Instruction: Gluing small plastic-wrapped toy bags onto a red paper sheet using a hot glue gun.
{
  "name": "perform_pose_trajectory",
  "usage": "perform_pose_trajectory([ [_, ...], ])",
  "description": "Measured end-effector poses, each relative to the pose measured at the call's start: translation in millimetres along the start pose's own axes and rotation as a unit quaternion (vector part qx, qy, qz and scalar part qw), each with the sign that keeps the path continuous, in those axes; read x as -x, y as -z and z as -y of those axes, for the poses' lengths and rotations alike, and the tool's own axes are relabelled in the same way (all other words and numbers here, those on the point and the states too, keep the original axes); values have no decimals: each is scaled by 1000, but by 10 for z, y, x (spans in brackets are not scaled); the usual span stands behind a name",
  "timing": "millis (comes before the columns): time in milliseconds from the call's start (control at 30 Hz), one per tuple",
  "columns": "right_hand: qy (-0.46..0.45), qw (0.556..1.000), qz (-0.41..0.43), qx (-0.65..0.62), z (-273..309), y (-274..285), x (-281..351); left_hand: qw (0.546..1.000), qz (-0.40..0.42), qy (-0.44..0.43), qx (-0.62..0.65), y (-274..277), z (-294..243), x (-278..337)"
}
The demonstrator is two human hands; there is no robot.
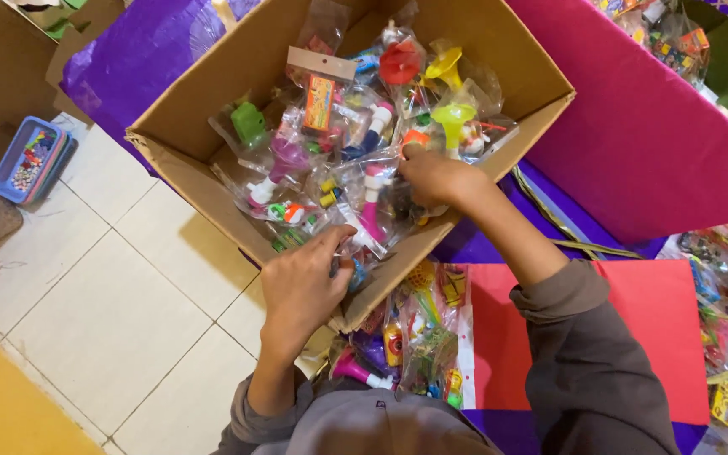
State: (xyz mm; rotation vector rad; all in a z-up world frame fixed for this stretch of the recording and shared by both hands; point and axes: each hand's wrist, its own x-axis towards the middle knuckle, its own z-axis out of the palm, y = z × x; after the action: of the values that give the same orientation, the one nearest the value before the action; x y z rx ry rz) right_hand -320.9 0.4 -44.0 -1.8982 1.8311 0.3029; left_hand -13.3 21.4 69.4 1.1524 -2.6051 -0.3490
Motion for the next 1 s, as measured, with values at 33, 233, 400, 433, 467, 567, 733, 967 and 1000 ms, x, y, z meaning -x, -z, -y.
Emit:
perform_pose_trajectory([
  [33,-1,1000,2,-1,5,21,13,1000,2,0,1,3,2,0],
  [233,60,996,-37,-55,356,324,388,1000,0,-3,-7,10,-2,8],
  [400,125,974,1,-190,1072,1235,1047,1000,-11,-9,-15,55,-51,-33],
  [433,125,973,1,-192,1085,1231,1099,1000,-9,-9,-15,62,-53,-36],
  [467,141,970,-12,-200,1096,1226,1154,1000,-12,-10,-16,65,-59,-38],
  [567,130,965,-43,-222,1037,1163,1148,1000,-17,-12,-17,55,-46,-29],
  [733,47,960,-249,-120,553,873,944,1000,-15,-9,0,108,-90,-43],
  [967,-123,981,-142,-56,158,789,689,999,-38,-16,-7,111,-79,-40],
  [1000,-68,992,-32,-105,207,782,715,1000,-8,-6,-1,94,-66,-40],
])
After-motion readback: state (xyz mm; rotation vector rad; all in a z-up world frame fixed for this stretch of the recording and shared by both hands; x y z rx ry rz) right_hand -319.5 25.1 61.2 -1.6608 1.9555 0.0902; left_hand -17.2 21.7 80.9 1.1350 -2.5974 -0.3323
